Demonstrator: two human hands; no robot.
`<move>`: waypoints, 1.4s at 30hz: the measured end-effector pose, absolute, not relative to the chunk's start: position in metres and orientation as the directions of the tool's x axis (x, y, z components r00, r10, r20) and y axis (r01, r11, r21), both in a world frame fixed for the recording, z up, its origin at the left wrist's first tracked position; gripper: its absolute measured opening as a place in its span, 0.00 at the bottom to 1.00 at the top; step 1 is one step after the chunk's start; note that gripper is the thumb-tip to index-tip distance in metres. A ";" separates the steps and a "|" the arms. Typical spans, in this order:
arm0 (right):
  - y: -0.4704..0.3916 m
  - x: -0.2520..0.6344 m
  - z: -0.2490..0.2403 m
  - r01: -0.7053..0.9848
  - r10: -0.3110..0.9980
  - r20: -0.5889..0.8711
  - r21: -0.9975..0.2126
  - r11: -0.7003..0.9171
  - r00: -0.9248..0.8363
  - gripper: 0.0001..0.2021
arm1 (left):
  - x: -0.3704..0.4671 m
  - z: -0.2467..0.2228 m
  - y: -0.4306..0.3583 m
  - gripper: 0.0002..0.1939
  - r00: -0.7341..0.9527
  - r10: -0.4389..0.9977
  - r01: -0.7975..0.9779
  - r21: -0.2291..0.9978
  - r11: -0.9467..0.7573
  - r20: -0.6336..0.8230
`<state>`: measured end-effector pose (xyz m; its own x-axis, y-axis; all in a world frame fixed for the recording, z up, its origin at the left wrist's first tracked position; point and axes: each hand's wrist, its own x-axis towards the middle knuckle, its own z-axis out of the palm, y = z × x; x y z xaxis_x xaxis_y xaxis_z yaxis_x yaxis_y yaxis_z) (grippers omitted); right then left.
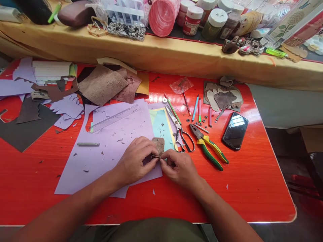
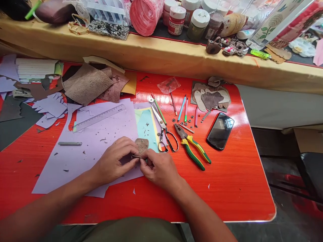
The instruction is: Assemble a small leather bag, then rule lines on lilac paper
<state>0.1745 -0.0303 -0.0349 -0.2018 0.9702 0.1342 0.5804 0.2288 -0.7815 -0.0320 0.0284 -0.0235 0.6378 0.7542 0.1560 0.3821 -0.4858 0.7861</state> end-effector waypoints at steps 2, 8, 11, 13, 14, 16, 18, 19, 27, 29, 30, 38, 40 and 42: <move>-0.030 0.175 -0.035 0.575 0.969 0.139 -0.784 0.234 -0.205 0.05 | -0.033 -0.026 0.029 0.05 0.628 0.756 0.386 0.771 -0.506 0.182; -0.030 0.177 -0.036 0.571 0.951 0.148 -0.771 0.284 -0.272 0.06 | -0.037 -0.028 0.029 0.06 0.656 0.721 0.364 0.744 -0.561 0.223; -0.029 0.177 -0.036 0.572 0.946 0.168 -0.762 0.304 -0.278 0.06 | -0.037 -0.030 0.029 0.06 0.656 0.714 0.361 0.729 -0.582 0.244; -0.030 0.177 -0.037 0.569 0.945 0.179 -0.762 0.309 -0.273 0.05 | -0.038 -0.031 0.029 0.06 0.660 0.709 0.334 0.749 -0.572 0.247; -0.030 0.176 -0.037 0.567 0.945 0.185 -0.763 0.311 -0.269 0.05 | -0.038 -0.031 0.029 0.06 0.665 0.705 0.321 0.758 -0.568 0.247; -0.030 0.176 -0.038 0.563 0.945 0.194 -0.765 0.313 -0.263 0.05 | -0.038 -0.030 0.030 0.06 0.680 0.692 0.301 0.767 -0.566 0.243; -0.030 0.175 -0.039 0.560 0.947 0.192 -0.769 0.309 -0.258 0.05 | -0.038 -0.029 0.031 0.06 0.693 0.679 0.298 0.761 -0.576 0.243; -0.030 0.176 -0.039 0.559 0.948 0.184 -0.772 0.302 -0.258 0.05 | -0.038 -0.029 0.032 0.06 0.695 0.675 0.302 0.751 -0.588 0.249; -0.030 0.178 -0.037 0.612 0.942 0.116 -0.734 0.294 -0.314 0.05 | -0.040 -0.034 0.028 0.05 0.701 0.642 0.389 0.588 -0.709 0.311; -0.031 0.177 -0.038 0.621 0.939 0.149 -0.716 0.319 -0.310 0.05 | -0.039 -0.035 0.025 0.06 0.685 0.630 0.398 0.536 -0.745 0.367; -0.031 0.177 -0.038 0.621 0.937 0.175 -0.710 0.334 -0.304 0.06 | -0.038 -0.035 0.024 0.06 0.675 0.618 0.403 0.501 -0.766 0.403; -0.033 0.174 -0.038 0.553 0.931 0.250 -0.752 0.360 -0.265 0.05 | -0.037 -0.030 0.017 0.07 0.621 0.543 0.434 0.329 -0.839 0.566; -0.032 0.175 -0.037 0.545 0.940 0.215 -0.770 0.330 -0.266 0.05 | -0.037 -0.030 0.018 0.07 0.624 0.545 0.435 0.331 -0.837 0.559; -0.031 0.176 -0.037 0.539 0.944 0.182 -0.784 0.308 -0.274 0.04 | -0.037 -0.031 0.019 0.06 0.631 0.552 0.435 0.340 -0.834 0.546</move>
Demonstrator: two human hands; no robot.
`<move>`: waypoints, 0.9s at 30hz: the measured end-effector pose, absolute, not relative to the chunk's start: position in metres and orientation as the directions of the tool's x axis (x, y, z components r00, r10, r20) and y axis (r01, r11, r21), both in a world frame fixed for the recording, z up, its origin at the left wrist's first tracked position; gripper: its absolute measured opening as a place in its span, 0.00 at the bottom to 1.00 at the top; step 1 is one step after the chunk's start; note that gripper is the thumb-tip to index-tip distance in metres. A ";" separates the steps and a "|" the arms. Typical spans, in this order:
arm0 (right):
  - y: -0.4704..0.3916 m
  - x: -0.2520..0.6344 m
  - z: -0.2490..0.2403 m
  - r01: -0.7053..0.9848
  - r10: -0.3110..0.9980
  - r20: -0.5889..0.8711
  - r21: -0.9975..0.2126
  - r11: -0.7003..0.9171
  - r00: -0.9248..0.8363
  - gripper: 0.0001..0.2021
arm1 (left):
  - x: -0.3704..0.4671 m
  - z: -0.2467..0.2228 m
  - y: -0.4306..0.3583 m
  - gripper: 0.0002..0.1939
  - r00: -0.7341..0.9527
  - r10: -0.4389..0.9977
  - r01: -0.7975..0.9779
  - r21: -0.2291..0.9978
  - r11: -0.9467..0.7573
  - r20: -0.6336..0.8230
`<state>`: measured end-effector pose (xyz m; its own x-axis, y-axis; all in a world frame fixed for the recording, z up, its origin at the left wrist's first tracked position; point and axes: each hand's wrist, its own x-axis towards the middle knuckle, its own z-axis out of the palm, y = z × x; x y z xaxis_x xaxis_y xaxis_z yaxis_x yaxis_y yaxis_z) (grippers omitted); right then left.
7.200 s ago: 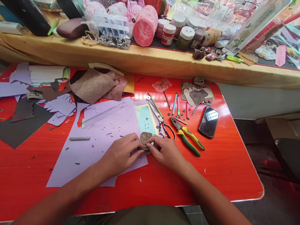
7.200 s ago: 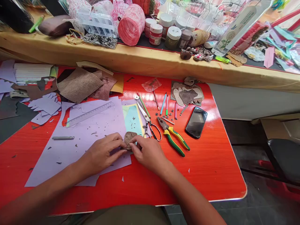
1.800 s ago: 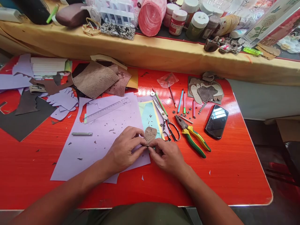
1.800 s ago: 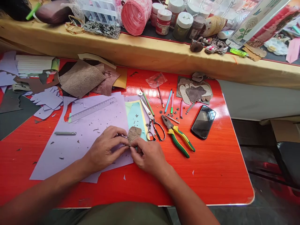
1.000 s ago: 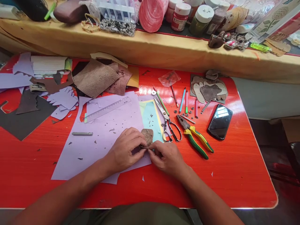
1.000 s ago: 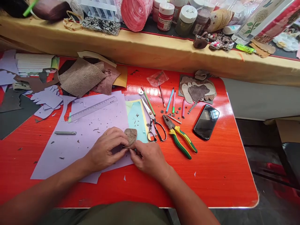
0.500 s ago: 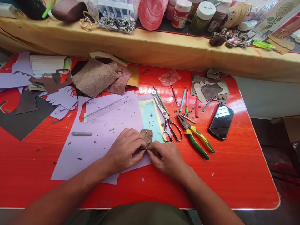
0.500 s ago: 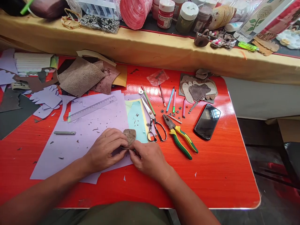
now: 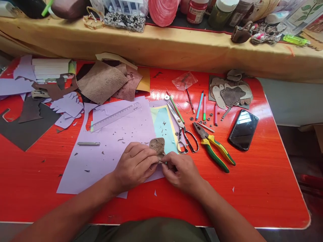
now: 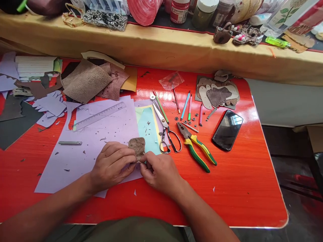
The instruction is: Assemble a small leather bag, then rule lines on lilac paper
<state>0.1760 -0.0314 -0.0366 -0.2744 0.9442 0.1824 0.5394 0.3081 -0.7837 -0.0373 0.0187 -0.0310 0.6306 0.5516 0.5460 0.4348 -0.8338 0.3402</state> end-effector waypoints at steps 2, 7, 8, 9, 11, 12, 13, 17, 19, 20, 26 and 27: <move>-0.031 0.177 -0.036 0.535 0.945 0.163 -0.791 0.297 -0.283 0.04 | -0.037 -0.031 0.020 0.06 0.632 0.560 0.435 0.353 -0.828 0.536; -0.031 0.177 -0.037 0.543 0.947 0.148 -0.789 0.287 -0.286 0.04 | -0.037 -0.031 0.022 0.06 0.625 0.588 0.439 0.393 -0.808 0.513; -0.031 0.177 -0.037 0.544 0.947 0.143 -0.789 0.285 -0.289 0.04 | -0.037 -0.031 0.022 0.06 0.625 0.597 0.438 0.407 -0.802 0.504; -0.031 0.177 -0.037 0.543 0.947 0.139 -0.790 0.283 -0.291 0.04 | -0.037 -0.031 0.022 0.06 0.623 0.606 0.437 0.423 -0.794 0.494; -0.031 0.177 -0.036 0.540 0.948 0.132 -0.795 0.276 -0.289 0.04 | -0.036 -0.031 0.022 0.06 0.617 0.627 0.435 0.458 -0.775 0.476; -0.031 0.177 -0.036 0.537 0.949 0.129 -0.799 0.271 -0.287 0.04 | -0.035 -0.031 0.021 0.06 0.610 0.637 0.433 0.476 -0.766 0.471; -0.031 0.177 -0.035 0.534 0.950 0.126 -0.802 0.267 -0.287 0.04 | -0.035 -0.031 0.021 0.06 0.603 0.649 0.429 0.497 -0.754 0.465; -0.031 0.176 -0.032 0.524 0.949 0.113 -0.811 0.258 -0.294 0.03 | -0.035 -0.031 0.021 0.06 0.592 0.710 0.391 0.634 -0.668 0.383; -0.031 0.176 -0.032 0.523 0.948 0.117 -0.811 0.264 -0.297 0.04 | -0.035 -0.030 0.021 0.05 0.616 0.721 0.376 0.685 -0.624 0.319; -0.032 0.176 -0.032 0.520 0.947 0.119 -0.811 0.266 -0.298 0.04 | -0.035 -0.030 0.021 0.05 0.631 0.717 0.370 0.698 -0.613 0.296; -0.032 0.176 -0.034 0.506 0.953 0.075 -0.834 0.221 -0.293 0.03 | -0.033 -0.033 0.023 0.06 0.684 0.634 0.382 0.564 -0.732 0.360; -0.032 0.177 -0.034 0.509 0.953 0.071 -0.832 0.220 -0.295 0.03 | -0.033 -0.034 0.024 0.05 0.694 0.602 0.389 0.498 -0.775 0.394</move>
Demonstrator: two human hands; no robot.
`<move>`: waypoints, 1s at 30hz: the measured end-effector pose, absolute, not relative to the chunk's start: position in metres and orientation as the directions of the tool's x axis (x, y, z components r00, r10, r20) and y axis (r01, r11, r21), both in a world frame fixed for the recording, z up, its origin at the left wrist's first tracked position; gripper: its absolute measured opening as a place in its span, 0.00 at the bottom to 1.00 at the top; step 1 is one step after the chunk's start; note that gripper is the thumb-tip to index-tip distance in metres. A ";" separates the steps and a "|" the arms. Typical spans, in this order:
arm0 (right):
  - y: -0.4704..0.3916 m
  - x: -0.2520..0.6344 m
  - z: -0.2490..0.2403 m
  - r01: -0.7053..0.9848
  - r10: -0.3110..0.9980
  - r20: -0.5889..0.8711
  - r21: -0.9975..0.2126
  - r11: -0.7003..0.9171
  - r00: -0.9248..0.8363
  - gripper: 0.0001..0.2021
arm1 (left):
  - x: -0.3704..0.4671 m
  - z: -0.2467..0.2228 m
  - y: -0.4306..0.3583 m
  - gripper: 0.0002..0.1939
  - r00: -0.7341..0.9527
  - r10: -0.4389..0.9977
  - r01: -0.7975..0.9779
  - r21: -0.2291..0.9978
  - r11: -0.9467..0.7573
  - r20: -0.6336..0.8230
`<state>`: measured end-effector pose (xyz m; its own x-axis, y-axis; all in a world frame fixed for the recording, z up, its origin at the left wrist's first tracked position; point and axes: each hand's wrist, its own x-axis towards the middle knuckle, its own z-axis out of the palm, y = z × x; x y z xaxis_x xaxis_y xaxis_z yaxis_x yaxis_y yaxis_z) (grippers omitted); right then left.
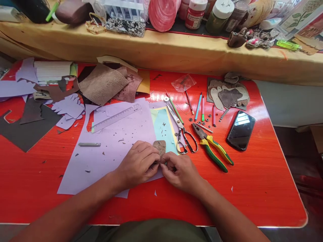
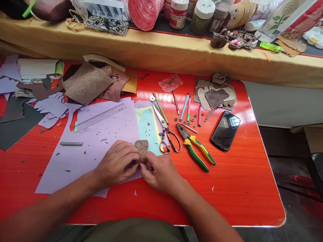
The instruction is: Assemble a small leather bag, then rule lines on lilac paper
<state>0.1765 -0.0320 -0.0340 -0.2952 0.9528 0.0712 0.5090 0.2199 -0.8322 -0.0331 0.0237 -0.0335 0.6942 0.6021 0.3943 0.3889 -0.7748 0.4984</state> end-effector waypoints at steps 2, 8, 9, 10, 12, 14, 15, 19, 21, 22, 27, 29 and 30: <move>-0.031 0.177 -0.034 0.513 0.954 0.063 -0.832 0.213 -0.294 0.03 | -0.034 -0.035 0.024 0.05 0.700 0.562 0.402 0.407 -0.820 0.440; -0.029 0.178 -0.032 0.496 0.959 0.016 -0.854 0.160 -0.281 0.04 | -0.039 -0.033 0.021 0.05 0.638 0.588 0.423 0.411 -0.808 0.498; -0.030 0.179 -0.033 0.496 0.958 0.014 -0.853 0.161 -0.286 0.04 | -0.040 -0.032 0.020 0.05 0.628 0.584 0.427 0.400 -0.811 0.514; -0.030 0.179 -0.033 0.498 0.957 0.013 -0.852 0.162 -0.289 0.05 | -0.040 -0.031 0.019 0.06 0.618 0.582 0.431 0.392 -0.813 0.528; -0.031 0.180 -0.033 0.500 0.955 0.023 -0.848 0.175 -0.295 0.06 | -0.039 -0.029 0.017 0.06 0.607 0.582 0.436 0.385 -0.813 0.541; -0.032 0.180 -0.033 0.497 0.954 0.051 -0.845 0.199 -0.295 0.06 | -0.039 -0.028 0.017 0.06 0.610 0.579 0.434 0.383 -0.816 0.542; -0.032 0.179 -0.033 0.494 0.953 0.071 -0.842 0.216 -0.294 0.06 | -0.038 -0.028 0.016 0.06 0.613 0.576 0.430 0.383 -0.817 0.540; -0.031 0.178 -0.033 0.480 0.951 0.125 -0.840 0.254 -0.284 0.07 | -0.035 -0.028 0.018 0.06 0.601 0.593 0.394 0.447 -0.803 0.536; -0.031 0.178 -0.033 0.471 0.954 0.120 -0.848 0.243 -0.274 0.07 | -0.034 -0.027 0.019 0.06 0.585 0.627 0.379 0.509 -0.772 0.515; -0.031 0.178 -0.033 0.467 0.956 0.112 -0.853 0.232 -0.269 0.07 | -0.034 -0.027 0.019 0.06 0.580 0.645 0.374 0.542 -0.753 0.498; -0.030 0.179 -0.034 0.434 0.963 0.079 -0.881 0.189 -0.259 0.05 | -0.033 -0.029 0.021 0.05 0.580 0.695 0.376 0.617 -0.691 0.425; -0.029 0.180 -0.035 0.437 0.963 0.078 -0.879 0.189 -0.259 0.04 | -0.032 -0.030 0.021 0.05 0.588 0.675 0.395 0.570 -0.721 0.446; -0.029 0.180 -0.035 0.445 0.963 0.078 -0.875 0.190 -0.258 0.05 | -0.031 -0.030 0.021 0.05 0.595 0.658 0.405 0.535 -0.741 0.462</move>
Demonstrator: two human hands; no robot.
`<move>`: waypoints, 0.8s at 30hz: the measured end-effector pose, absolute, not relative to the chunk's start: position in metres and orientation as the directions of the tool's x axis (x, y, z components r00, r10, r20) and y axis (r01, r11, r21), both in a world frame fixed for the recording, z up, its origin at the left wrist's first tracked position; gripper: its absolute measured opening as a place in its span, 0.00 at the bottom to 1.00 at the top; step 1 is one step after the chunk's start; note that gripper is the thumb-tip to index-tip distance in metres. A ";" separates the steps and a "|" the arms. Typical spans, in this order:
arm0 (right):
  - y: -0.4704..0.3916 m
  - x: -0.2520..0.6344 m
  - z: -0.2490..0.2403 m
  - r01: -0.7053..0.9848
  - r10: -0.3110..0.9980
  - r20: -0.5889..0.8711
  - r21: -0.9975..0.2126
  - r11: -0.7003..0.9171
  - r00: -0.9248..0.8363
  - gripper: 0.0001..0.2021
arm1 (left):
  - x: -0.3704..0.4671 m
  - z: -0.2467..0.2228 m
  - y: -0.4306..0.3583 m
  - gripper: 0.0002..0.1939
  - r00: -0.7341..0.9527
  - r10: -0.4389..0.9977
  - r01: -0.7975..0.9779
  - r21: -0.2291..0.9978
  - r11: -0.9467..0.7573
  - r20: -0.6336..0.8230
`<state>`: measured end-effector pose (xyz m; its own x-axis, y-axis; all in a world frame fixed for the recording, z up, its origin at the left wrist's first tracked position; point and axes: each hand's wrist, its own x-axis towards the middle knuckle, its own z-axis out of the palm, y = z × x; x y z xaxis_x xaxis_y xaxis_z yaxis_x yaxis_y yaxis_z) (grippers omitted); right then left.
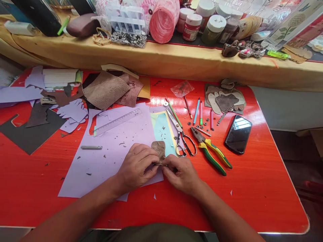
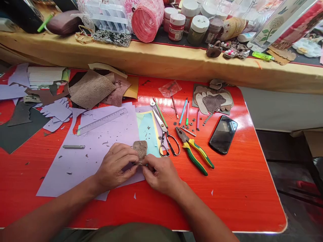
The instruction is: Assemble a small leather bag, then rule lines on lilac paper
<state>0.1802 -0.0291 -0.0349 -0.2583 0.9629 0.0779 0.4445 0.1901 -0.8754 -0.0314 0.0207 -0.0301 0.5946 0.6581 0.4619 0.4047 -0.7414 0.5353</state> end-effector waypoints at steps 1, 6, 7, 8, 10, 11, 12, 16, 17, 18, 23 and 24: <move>-0.029 0.180 -0.035 0.452 0.963 0.077 -0.871 0.191 -0.257 0.05 | -0.031 -0.030 0.020 0.05 0.601 0.640 0.414 0.498 -0.762 0.479; -0.030 0.180 -0.038 0.457 0.960 0.117 -0.860 0.225 -0.253 0.06 | -0.031 -0.028 0.016 0.05 0.610 0.560 0.459 0.327 -0.826 0.560; -0.031 0.180 -0.038 0.458 0.959 0.130 -0.856 0.238 -0.253 0.07 | -0.032 -0.027 0.015 0.05 0.609 0.540 0.461 0.295 -0.837 0.581; -0.031 0.179 -0.039 0.461 0.957 0.142 -0.852 0.248 -0.254 0.07 | -0.033 -0.027 0.014 0.06 0.608 0.518 0.458 0.266 -0.848 0.602; -0.031 0.179 -0.039 0.461 0.955 0.155 -0.849 0.260 -0.254 0.06 | -0.037 -0.028 0.013 0.07 0.610 0.472 0.442 0.222 -0.869 0.636; -0.031 0.179 -0.039 0.457 0.955 0.158 -0.850 0.261 -0.252 0.06 | -0.039 -0.028 0.013 0.08 0.614 0.455 0.434 0.206 -0.877 0.645; -0.031 0.178 -0.038 0.451 0.955 0.157 -0.854 0.260 -0.252 0.06 | -0.040 -0.029 0.013 0.08 0.620 0.445 0.430 0.195 -0.882 0.647; -0.030 0.177 -0.035 0.429 0.958 0.140 -0.871 0.239 -0.251 0.05 | -0.045 -0.030 0.014 0.10 0.638 0.431 0.421 0.179 -0.889 0.639; -0.030 0.177 -0.034 0.425 0.958 0.132 -0.875 0.234 -0.254 0.05 | -0.046 -0.029 0.015 0.11 0.638 0.429 0.417 0.181 -0.891 0.639; -0.030 0.177 -0.033 0.421 0.958 0.126 -0.878 0.229 -0.258 0.05 | -0.046 -0.029 0.015 0.11 0.639 0.426 0.411 0.184 -0.893 0.640; -0.029 0.177 -0.032 0.424 0.956 0.121 -0.876 0.230 -0.269 0.06 | -0.046 -0.031 0.016 0.10 0.626 0.420 0.403 0.189 -0.896 0.657; -0.029 0.177 -0.032 0.424 0.956 0.122 -0.876 0.230 -0.268 0.06 | -0.046 -0.031 0.016 0.09 0.622 0.420 0.402 0.190 -0.896 0.661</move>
<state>0.1775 -0.0285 -0.0321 -0.2677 0.9557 0.1219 0.4238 0.2305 -0.8759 -0.0459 0.0157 -0.0315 0.6224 0.4199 0.6605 0.4022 -0.8956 0.1903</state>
